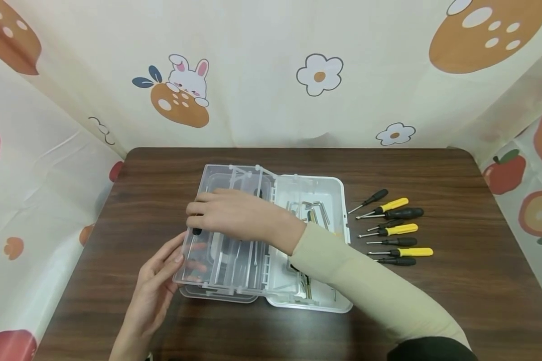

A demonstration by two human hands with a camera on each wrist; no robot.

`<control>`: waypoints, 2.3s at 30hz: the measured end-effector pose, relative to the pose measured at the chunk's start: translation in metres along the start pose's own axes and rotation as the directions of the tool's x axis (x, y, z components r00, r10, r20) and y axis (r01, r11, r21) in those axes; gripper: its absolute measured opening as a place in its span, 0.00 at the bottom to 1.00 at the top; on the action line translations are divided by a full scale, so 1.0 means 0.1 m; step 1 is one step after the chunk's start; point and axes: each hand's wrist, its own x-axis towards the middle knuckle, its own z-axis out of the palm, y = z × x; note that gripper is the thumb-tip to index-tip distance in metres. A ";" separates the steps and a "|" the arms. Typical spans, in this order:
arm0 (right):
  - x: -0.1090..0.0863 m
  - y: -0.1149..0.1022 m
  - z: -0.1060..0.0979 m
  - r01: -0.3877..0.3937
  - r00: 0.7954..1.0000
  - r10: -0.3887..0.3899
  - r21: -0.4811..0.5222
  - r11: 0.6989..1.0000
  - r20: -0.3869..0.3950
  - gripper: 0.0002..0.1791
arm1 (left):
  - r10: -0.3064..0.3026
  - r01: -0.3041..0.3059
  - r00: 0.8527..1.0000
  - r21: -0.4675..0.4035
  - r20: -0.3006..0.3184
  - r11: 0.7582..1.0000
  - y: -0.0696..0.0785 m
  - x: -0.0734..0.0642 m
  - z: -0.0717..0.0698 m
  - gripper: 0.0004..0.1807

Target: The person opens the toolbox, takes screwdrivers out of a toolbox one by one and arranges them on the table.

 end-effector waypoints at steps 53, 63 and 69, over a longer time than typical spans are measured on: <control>-0.23 -0.13 -0.06 0.072 0.979 -0.092 -0.114 0.991 -0.181 0.18 | 0.009 -0.009 1.000 0.008 -0.014 1.000 -0.04 0.00 -0.01 0.26; -0.81 -0.17 -0.09 -0.083 0.971 0.039 -0.180 0.980 -0.238 0.24 | 0.028 -0.028 1.000 0.002 0.008 1.000 -0.06 0.00 -0.02 0.26; -1.22 -0.15 -0.06 -0.222 0.948 0.189 -0.107 0.969 -0.255 0.30 | 0.052 -0.052 0.998 -0.006 0.020 0.999 -0.07 0.00 -0.02 0.26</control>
